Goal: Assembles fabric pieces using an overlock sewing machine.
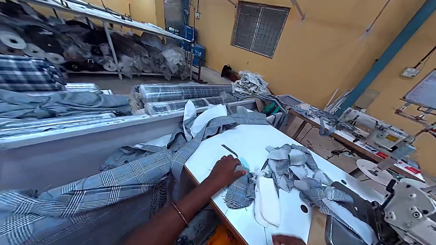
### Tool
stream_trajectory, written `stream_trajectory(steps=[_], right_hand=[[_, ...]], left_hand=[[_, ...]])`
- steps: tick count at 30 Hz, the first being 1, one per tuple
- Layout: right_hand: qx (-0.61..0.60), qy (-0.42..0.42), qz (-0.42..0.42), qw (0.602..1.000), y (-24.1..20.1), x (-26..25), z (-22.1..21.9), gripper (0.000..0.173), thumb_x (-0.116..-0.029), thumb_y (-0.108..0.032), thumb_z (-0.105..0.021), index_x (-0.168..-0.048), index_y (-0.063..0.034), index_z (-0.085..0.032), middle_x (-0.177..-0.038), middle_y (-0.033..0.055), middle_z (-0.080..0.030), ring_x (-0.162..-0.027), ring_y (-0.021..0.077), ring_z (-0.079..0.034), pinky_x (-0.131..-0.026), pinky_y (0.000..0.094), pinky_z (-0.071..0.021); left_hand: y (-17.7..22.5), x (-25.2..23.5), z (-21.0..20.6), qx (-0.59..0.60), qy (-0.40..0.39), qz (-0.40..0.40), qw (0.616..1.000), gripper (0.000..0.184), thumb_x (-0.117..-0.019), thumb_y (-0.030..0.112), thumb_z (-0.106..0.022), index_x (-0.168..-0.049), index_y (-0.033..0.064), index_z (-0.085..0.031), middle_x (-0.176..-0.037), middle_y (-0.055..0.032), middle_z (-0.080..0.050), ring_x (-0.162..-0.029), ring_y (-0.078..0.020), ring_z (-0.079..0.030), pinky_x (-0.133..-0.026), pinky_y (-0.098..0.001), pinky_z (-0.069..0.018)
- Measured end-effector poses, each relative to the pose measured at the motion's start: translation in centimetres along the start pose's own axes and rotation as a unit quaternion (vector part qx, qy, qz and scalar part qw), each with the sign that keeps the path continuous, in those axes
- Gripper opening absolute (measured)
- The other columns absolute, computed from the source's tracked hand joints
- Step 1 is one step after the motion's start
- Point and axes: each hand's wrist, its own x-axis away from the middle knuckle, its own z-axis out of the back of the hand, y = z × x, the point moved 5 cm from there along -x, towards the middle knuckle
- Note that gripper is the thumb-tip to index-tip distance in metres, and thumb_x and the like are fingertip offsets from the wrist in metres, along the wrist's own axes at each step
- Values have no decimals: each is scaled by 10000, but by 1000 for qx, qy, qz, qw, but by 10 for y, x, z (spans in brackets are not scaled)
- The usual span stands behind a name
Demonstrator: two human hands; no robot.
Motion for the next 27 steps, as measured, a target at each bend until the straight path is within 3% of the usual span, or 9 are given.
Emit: stream_trajectory(steps=[4, 8, 11, 14, 15, 18, 21, 23, 27], right_hand=[[-36, -34, -58, 997, 31, -74, -36, 210, -980, -108, -591, -1049, 30, -734, -966, 168, -713, -841, 288, -712, -731, 454, -598], [18, -48, -100, 994, 56, -98, -61, 356, -931, -332, -705, -999, 17, -708, -895, 165, -677, -800, 321, -675, -713, 501, -560], [58, -48, -115, 990, 60, -94, -60, 369, -893, -324, -766, -975, 31, -712, -880, 187, -681, -817, 362, -681, -726, 531, -560], [70, -24, -116, 990, 62, -86, -55, 235, -923, -214, -712, -933, 21, -720, -830, 168, -670, -757, 334, -677, -688, 505, -563], [70, -19, -121, 990, 62, -85, -53, 217, -943, -197, -685, -927, 16, -727, -824, 160, -668, -741, 317, -675, -681, 491, -565], [12, -28, -162, 986, 67, -85, -47, 223, -1002, -161, -606, -976, 21, -733, -885, 158, -687, -779, 294, -679, -732, 483, -563], [-79, -60, -205, 974, 78, -83, -40, 200, -1011, -101, -566, -1064, 9, -724, -927, 123, -702, -817, 211, -675, -772, 398, -559], [-133, -71, -231, 961, 84, -83, -37, 188, -985, -59, -578, -1100, -14, -719, -917, 69, -706, -784, 125, -659, -737, 306, -551], [-208, -74, -270, 937, 88, -85, -34, 215, -943, -24, -644, -1146, -24, -713, -958, 48, -739, -826, 91, -696, -765, 263, -576]], left_hand=[[0, -5, 0, 85, 52, 0, 995, 294, -967, 288, -716, -1011, 0, -678, -954, -148, -652, -918, -296, -632, -881, -496, -499], [-2, 1, 1, 88, 54, -7, 995, 321, -1012, 290, -650, -881, -3, -661, -839, -116, -606, -806, -255, -600, -788, -448, -495], [3, 1, -3, 51, 33, -38, 997, 388, -1080, 296, -504, -952, -10, -706, -907, -138, -652, -893, -287, -628, -859, -481, -463], [9, 2, -7, 39, 49, -75, 995, 371, -1100, 271, -440, -1181, 72, -742, -1274, -100, -685, -1191, -294, -613, -1024, -527, -428], [10, 2, -8, 46, 79, -96, 991, 357, -1094, 253, -441, -1229, 115, -741, -1316, -89, -658, -1203, -297, -597, -1019, -537, -433], [10, 8, -5, 92, 178, -147, 969, 334, -1071, 188, -463, -1266, 137, -729, -1148, -82, -656, -1072, -256, -610, -945, -471, -501], [8, 17, -1, 117, 248, -186, 944, 307, -1015, 83, -510, -1203, 116, -750, -904, -28, -660, -808, -117, -628, -745, -287, -545], [5, 18, -2, 130, 247, -186, 942, 286, -1011, 82, -535, -1195, 116, -751, -910, -4, -678, -778, -71, -632, -723, -239, -546], [1, 16, 0, 171, 215, -135, 952, 249, -1002, 92, -606, -1224, 107, -719, -993, -12, -705, -761, -78, -636, -708, -261, -550]])
